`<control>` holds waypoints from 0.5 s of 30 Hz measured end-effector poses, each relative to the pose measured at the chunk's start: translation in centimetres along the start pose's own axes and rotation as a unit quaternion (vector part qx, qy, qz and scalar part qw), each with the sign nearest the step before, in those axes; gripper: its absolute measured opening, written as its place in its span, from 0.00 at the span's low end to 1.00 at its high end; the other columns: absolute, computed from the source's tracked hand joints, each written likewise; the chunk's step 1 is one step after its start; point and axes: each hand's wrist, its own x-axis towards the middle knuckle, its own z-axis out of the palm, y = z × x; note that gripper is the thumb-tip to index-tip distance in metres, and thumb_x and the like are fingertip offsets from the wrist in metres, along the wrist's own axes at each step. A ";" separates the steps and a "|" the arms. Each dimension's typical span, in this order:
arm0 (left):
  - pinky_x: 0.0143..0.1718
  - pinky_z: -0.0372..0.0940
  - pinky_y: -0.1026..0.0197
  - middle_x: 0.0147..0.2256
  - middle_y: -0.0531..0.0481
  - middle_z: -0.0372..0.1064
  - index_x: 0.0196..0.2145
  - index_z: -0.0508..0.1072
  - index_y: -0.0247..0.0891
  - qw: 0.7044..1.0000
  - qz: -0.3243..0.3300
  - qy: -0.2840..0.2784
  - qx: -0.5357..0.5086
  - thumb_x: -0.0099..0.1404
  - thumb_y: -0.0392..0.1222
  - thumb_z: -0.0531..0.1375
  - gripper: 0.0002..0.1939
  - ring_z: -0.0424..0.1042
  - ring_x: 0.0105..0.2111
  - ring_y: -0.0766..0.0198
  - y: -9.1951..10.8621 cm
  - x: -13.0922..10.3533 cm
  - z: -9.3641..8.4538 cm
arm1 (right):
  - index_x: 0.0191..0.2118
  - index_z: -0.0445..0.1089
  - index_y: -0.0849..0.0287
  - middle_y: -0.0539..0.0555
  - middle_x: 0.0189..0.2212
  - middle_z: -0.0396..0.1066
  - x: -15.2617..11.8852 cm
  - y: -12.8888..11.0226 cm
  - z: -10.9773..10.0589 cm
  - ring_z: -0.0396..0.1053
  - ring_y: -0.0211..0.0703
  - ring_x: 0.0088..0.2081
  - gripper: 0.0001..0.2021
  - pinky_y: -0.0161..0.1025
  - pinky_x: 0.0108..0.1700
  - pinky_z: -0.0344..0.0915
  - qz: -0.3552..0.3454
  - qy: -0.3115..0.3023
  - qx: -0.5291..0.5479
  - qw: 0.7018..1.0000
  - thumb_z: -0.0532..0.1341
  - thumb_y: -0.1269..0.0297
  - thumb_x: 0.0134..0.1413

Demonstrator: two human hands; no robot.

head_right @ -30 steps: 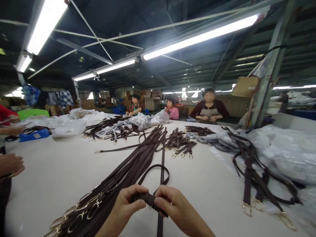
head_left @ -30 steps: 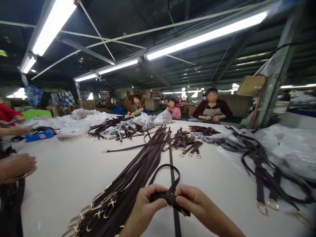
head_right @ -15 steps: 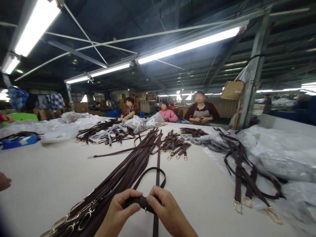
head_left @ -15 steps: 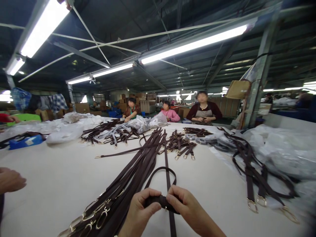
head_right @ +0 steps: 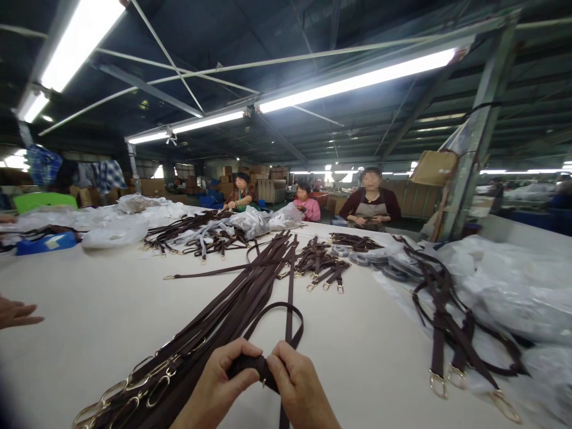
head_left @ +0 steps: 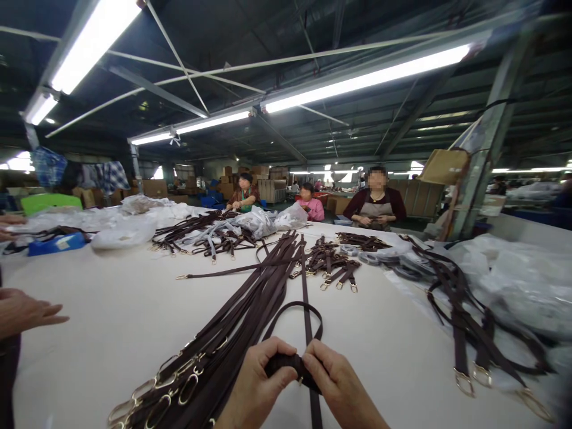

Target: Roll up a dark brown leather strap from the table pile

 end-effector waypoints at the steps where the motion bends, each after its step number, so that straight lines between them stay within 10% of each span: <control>1: 0.33 0.60 0.64 0.28 0.53 0.71 0.33 0.76 0.39 1.000 -0.005 0.002 0.000 0.51 0.36 0.63 0.09 0.66 0.30 0.64 -0.1 0.0 0.0 | 0.26 0.54 0.56 0.46 0.22 0.55 -0.1 0.1 0.1 0.55 0.39 0.27 0.18 0.37 0.30 0.52 0.003 0.007 -0.003 1.000 0.49 0.50 0.61; 11: 0.29 0.54 0.65 0.23 0.58 0.59 0.28 0.67 0.39 0.998 -0.044 -0.016 -0.037 0.46 0.31 0.61 0.10 0.58 0.26 0.68 0.0 0.1 0.5 | 0.24 0.54 0.55 0.46 0.21 0.52 0.0 0.8 0.8 0.52 0.38 0.26 0.21 0.37 0.28 0.51 0.032 0.002 0.069 0.997 0.51 0.43 0.57; 15: 0.29 0.55 0.64 0.24 0.56 0.61 0.30 0.69 0.39 0.991 -0.055 -0.065 -0.105 0.47 0.46 0.67 0.15 0.58 0.26 0.67 -0.8 0.4 -0.7 | 0.25 0.56 0.56 0.47 0.21 0.57 0.2 0.7 0.7 0.55 0.39 0.26 0.25 0.37 0.29 0.52 0.001 0.003 0.037 0.999 0.50 0.38 0.56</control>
